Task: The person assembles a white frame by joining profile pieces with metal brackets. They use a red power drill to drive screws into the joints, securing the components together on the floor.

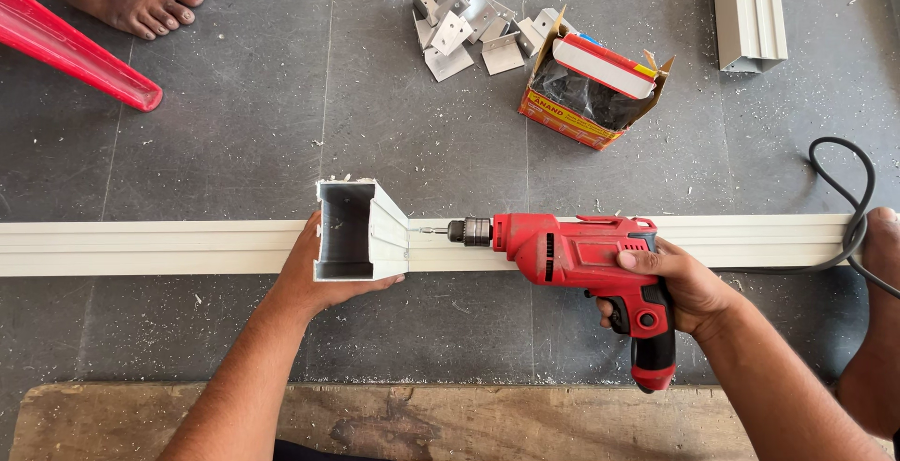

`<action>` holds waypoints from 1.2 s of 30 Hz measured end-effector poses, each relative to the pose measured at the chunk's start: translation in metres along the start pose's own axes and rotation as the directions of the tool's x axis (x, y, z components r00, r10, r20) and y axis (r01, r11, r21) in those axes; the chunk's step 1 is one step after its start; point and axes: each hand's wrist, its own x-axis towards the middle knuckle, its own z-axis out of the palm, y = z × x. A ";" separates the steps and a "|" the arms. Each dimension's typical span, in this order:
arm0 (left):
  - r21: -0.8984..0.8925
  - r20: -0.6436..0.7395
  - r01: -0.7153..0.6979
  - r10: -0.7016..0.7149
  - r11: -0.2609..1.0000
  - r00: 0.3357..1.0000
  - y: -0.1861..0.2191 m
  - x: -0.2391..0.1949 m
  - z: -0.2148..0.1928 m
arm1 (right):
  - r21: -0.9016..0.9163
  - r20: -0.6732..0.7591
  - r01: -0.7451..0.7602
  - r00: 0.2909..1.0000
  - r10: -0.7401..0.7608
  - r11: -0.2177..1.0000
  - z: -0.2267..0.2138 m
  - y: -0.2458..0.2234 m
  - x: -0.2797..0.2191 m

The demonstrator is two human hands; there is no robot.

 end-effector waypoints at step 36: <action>-0.282 0.103 -0.102 0.136 0.954 0.985 -0.025 0.005 0.001 | -0.217 -0.046 -0.016 0.999 0.007 0.976 0.038 -0.029 -0.018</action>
